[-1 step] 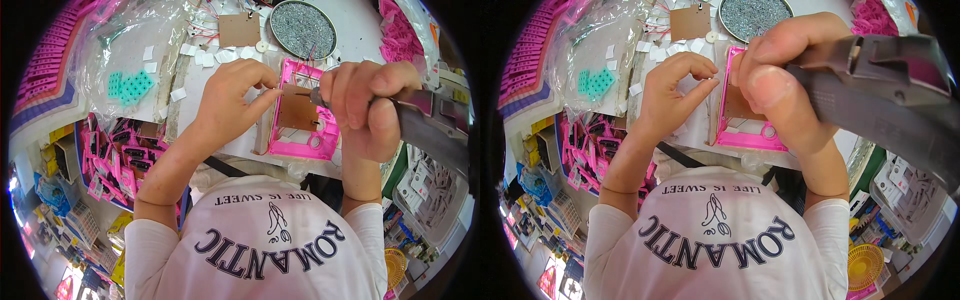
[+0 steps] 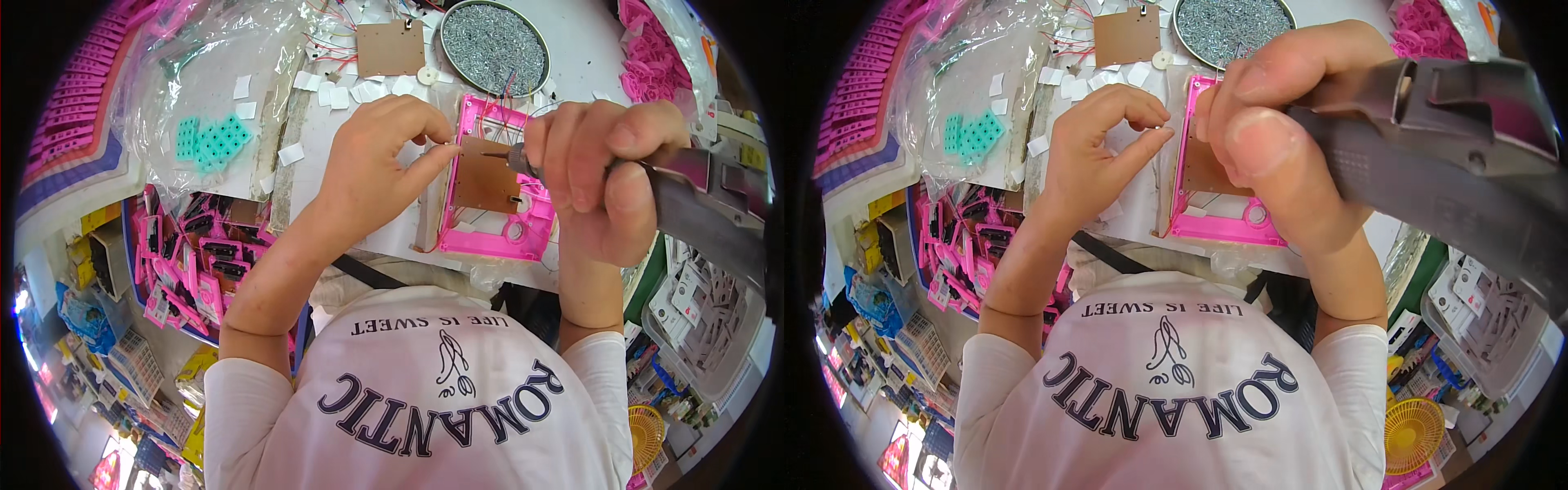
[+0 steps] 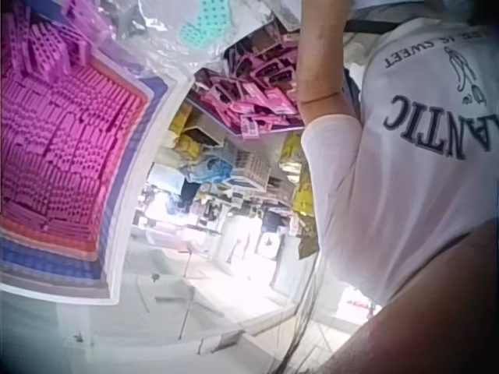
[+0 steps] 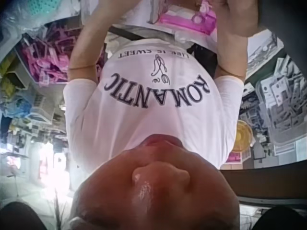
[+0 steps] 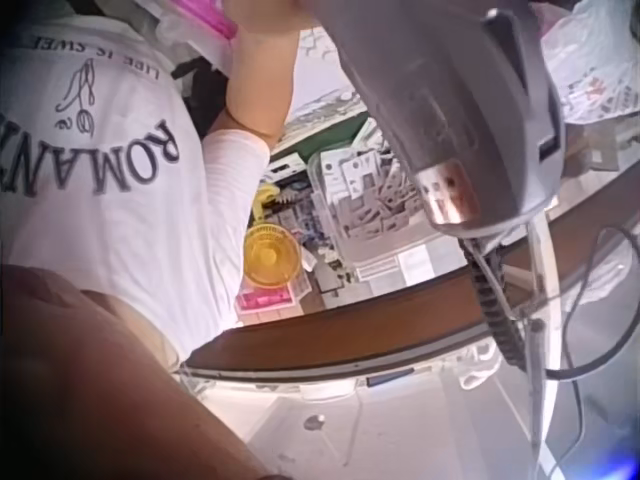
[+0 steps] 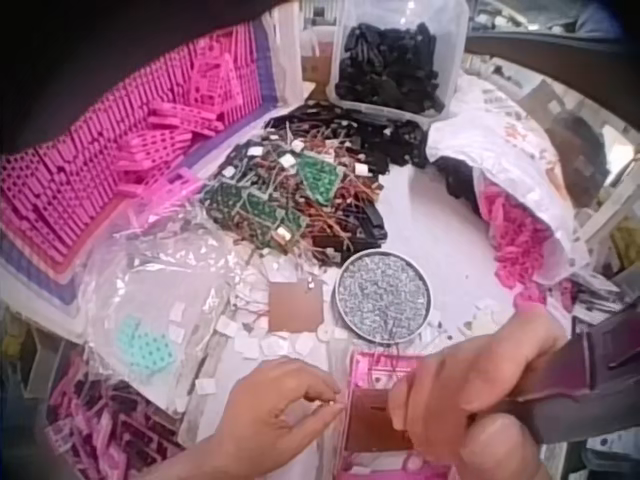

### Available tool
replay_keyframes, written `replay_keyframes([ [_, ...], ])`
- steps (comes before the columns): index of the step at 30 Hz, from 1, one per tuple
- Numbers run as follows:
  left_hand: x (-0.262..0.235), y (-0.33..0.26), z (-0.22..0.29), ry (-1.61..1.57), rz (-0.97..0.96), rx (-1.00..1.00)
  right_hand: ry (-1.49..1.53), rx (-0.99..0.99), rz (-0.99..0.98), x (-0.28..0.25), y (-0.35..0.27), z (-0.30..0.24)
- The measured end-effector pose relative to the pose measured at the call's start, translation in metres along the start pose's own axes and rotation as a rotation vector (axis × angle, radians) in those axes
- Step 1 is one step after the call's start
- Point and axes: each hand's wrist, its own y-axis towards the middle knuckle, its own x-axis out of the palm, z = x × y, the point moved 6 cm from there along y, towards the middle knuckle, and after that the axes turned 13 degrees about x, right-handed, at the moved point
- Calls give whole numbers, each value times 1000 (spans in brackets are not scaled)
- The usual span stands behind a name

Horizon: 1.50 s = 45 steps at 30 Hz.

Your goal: Assembling components into a pink frame and packaging the finished toy.

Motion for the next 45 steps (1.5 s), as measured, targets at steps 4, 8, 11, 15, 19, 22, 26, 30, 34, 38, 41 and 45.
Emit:
replay_keyframes([
  [4, 4, -7, 7, -3, 98, 89, 35, 1, -51, 0, -7, -3],
  [8, 15, -11, 25, 13, 12, 136, 61, -6, -80, 3, -14, -15],
  [11, 17, -10, 32, 17, -12, 142, 81, -7, -104, 5, -18, -14],
  [15, 17, -10, 34, 38, -21, 159, 99, -5, -126, 5, -21, -12],
  [19, 19, -11, 34, 123, -40, 249, 106, 4, -169, 1, -22, -10],
  [22, 17, -7, 40, 200, -93, 186, 68, 28, -190, 1, -20, -13],
  [26, 21, -26, 39, 290, -210, 242, -39, 71, -190, -2, -19, -21],
  [30, 24, -40, 48, 464, -387, 361, 2, 54, -142, -8, -24, -17],
  [34, 24, -36, 48, 504, -444, 414, 16, 32, -29, -8, -37, -12],
  [38, 22, -33, 43, 364, -380, 315, 10, 85, -180, -2, -23, -19],
  [41, 21, -25, 40, 225, -193, 172, 0, 102, -229, 3, -18, -20],
  [45, 27, -17, 43, 212, -133, 168, 92, 65, -206, 4, -21, -15],
])
